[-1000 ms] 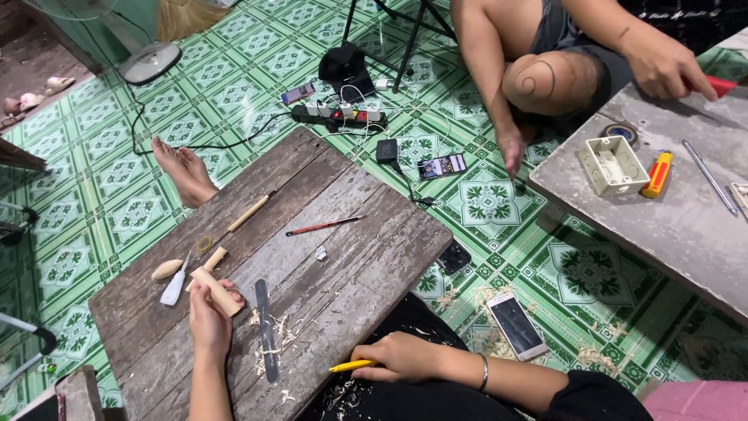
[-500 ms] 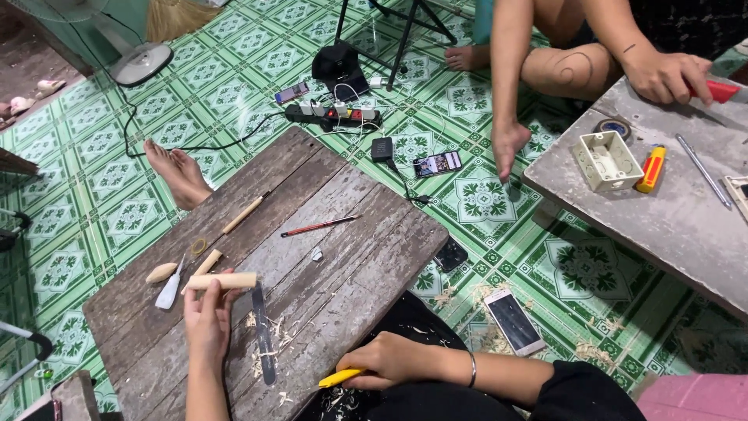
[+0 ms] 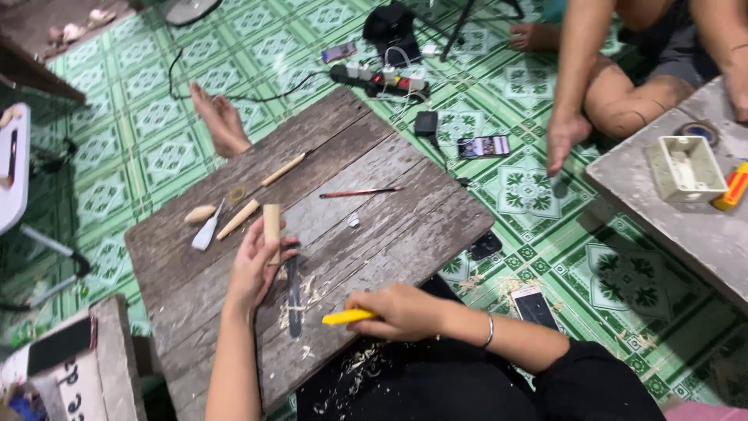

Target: Carving a small wooden dowel into a specific shape using a hand-held carving knife.

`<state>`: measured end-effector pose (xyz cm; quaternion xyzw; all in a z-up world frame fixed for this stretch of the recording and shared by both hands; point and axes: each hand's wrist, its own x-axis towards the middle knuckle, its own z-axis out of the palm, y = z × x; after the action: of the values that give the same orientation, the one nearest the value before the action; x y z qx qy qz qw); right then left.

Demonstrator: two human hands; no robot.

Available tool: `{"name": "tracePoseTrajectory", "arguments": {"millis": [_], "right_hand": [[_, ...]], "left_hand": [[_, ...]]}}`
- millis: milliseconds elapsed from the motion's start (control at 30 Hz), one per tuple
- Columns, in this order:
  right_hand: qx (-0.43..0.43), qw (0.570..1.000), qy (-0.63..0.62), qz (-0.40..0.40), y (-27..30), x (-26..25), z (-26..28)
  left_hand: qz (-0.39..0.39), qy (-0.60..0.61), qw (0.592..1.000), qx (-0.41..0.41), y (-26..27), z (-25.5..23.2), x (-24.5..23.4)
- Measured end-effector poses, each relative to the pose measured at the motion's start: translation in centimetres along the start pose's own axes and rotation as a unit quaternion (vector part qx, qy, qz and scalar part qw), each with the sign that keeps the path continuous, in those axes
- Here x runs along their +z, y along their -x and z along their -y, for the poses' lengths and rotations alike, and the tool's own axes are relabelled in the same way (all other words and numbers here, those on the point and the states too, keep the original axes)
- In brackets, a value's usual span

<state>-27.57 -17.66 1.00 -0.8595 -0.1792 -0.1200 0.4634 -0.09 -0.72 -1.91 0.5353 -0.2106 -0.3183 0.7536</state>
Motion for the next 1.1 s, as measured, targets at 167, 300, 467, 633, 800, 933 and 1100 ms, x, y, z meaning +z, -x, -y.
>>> {"name": "tracePoseTrajectory", "arguments": {"millis": [167, 300, 467, 633, 800, 933, 1100], "right_hand": [[0.001, 0.993, 0.114, 0.005, -2.3, 0.2, -4.0], [-0.043, 0.978, 0.201, -0.035, -5.5, -1.0, -5.0], [-0.036, 0.987, 0.145, -0.062, -10.8, -0.6, -8.7], [0.013, 0.967, 0.167, -0.194, -15.8, -1.0, -8.8], [-0.002, 0.969, 0.180, -0.171, -18.8, -1.9, -9.0], [0.017, 0.972, 0.125, -0.197, -19.1, -1.7, -7.9], [-0.025, 0.950, 0.268, -0.156, -17.7, -1.3, -10.9]], "left_hand": [[0.018, -0.010, 1.000, -0.001, -0.5, 1.8, -0.7], [0.044, 0.012, 0.999, -0.030, -0.1, 0.9, 0.4], [0.036, -0.002, 0.999, -0.002, -0.4, 1.3, 0.1], [0.045, 0.034, 0.998, 0.033, -0.3, 3.0, -1.0], [0.022, 0.030, 0.998, 0.041, 0.0, 2.0, 0.3], [0.009, 0.028, 0.998, 0.050, -0.6, 2.5, -0.3], [0.006, 0.007, 0.998, 0.068, 1.4, -1.1, 2.5]]}}
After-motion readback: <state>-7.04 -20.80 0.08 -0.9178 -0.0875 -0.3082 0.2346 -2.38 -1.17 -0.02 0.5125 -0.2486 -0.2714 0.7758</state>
